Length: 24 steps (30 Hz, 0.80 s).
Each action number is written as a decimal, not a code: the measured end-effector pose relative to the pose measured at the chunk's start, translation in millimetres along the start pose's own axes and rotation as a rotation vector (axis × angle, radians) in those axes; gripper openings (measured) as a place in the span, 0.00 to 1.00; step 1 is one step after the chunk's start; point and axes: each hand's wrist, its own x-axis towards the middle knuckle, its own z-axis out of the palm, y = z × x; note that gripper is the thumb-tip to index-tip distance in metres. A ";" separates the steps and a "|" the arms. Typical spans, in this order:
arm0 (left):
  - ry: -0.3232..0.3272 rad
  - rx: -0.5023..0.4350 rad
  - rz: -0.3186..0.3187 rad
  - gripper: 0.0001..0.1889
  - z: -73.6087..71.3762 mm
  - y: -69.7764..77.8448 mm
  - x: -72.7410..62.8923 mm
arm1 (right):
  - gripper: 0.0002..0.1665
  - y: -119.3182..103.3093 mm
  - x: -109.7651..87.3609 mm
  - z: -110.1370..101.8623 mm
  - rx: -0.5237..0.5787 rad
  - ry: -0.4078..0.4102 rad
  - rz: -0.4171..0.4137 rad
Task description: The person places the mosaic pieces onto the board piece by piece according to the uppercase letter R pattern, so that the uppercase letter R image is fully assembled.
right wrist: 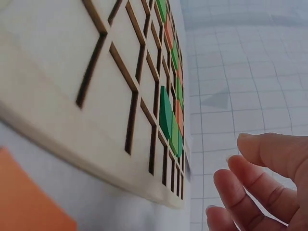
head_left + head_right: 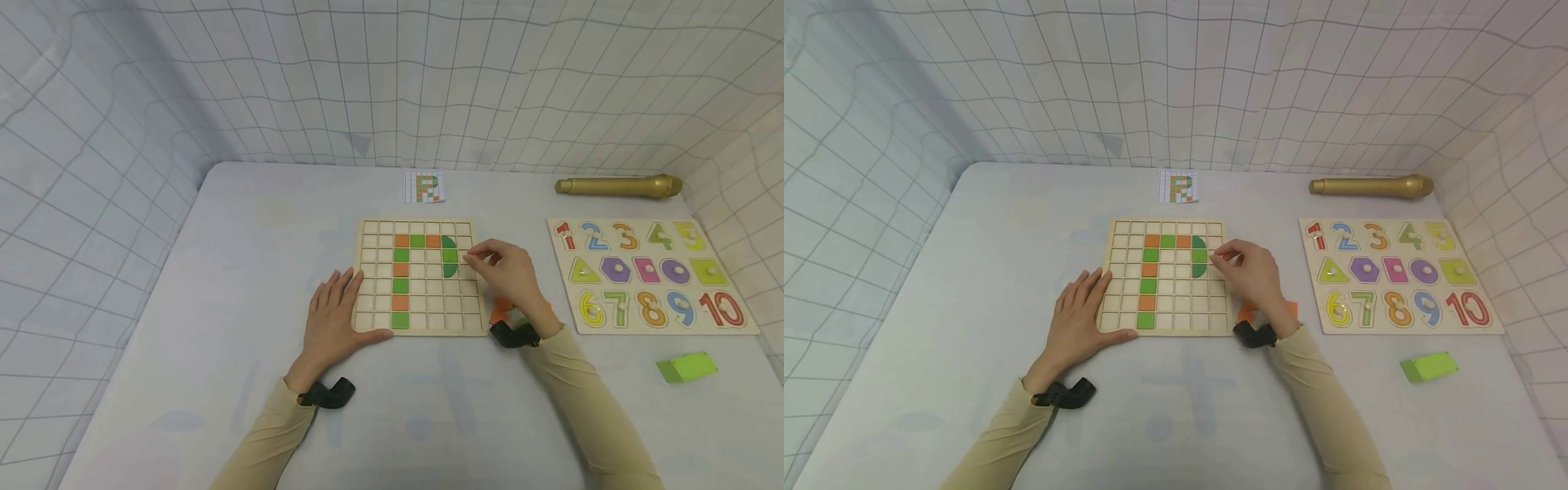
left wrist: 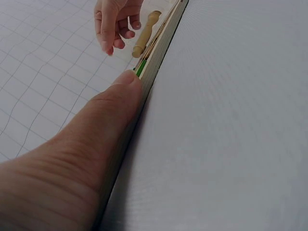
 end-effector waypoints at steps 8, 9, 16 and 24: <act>-0.003 0.001 -0.004 0.61 -1.0 1.8 0.2 | 0.12 15.5 -16.1 -27.3 -0.011 0.137 0.007; -0.002 0.002 -0.003 0.61 -0.7 1.7 0.2 | 0.12 17.2 -18.3 -30.6 -0.016 0.150 0.007; -0.004 0.005 0.003 0.61 -0.4 0.9 0.6 | 0.17 27.7 -36.9 -53.9 -0.091 0.143 0.063; -0.007 -0.001 -0.001 0.61 -1.1 1.4 0.8 | 0.21 38.7 -54.2 -70.9 -0.123 0.056 0.094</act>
